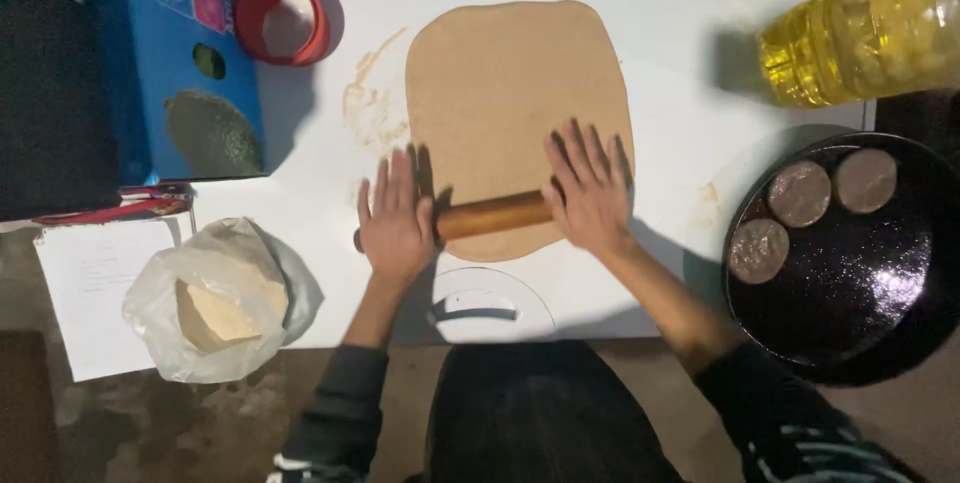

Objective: Rolling out dough with a rolling pin and cutting it into circles using a round mold.

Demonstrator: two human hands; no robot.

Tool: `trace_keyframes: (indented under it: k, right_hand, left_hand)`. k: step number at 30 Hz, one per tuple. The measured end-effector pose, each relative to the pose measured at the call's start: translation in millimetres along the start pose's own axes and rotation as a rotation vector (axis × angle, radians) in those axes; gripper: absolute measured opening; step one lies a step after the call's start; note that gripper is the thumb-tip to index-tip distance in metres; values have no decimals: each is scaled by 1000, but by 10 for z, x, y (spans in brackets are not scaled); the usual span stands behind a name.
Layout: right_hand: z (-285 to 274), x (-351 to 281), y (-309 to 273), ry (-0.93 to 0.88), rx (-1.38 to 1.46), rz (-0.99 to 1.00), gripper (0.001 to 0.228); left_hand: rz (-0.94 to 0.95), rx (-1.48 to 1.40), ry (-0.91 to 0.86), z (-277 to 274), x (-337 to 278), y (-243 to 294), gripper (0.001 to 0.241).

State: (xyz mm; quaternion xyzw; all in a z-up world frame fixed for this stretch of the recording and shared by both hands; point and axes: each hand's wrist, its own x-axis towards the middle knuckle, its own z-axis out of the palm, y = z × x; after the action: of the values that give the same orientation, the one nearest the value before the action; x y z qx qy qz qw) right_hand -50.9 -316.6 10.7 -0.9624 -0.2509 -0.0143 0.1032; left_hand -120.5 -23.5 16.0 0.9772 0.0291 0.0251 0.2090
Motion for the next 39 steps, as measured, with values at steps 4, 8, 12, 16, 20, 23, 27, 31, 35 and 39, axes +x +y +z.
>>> trace_keyframes:
  k: [4, 8, 12, 16, 20, 23, 27, 31, 35, 39]
  right_hand:
    - [-78, 555, 41, -90, 172, 84, 72]
    - [-282, -217, -238, -33, 158, 48, 77]
    - [-182, -1184, -437, -89, 229, 20, 78]
    - [-111, -508, -312, -74, 185, 28, 77]
    - [-166, 213, -244, -15, 109, 96, 72]
    - [-198, 1, -258, 63, 112, 51, 74]
    - [-123, -873, -438, -56, 188, 25, 77]
    - [-348, -823, -465, -122, 191, 74, 80]
    - [-164, -133, -264, 22, 158, 81, 85]
    - [-33, 225, -153, 77, 218, 92, 78]
  left_hand:
    - [-59, 16, 28, -42, 557, -107, 65]
    - [-4, -30, 34, -54, -278, 77, 66]
    - [62, -22, -13, 117, -1389, 85, 68]
    - [86, -79, 28, 123, -638, 15, 72]
    - [8, 31, 13, -186, -13, 128, 71]
    - [59, 3, 94, -85, -106, 139, 71]
    - [101, -31, 7, 355, -1183, 0, 79]
    - [37, 42, 2, -72, -570, 107, 73]
    - [67, 92, 134, 25, 23, -104, 72]
    - [89, -35, 130, 190, 276, -200, 70]
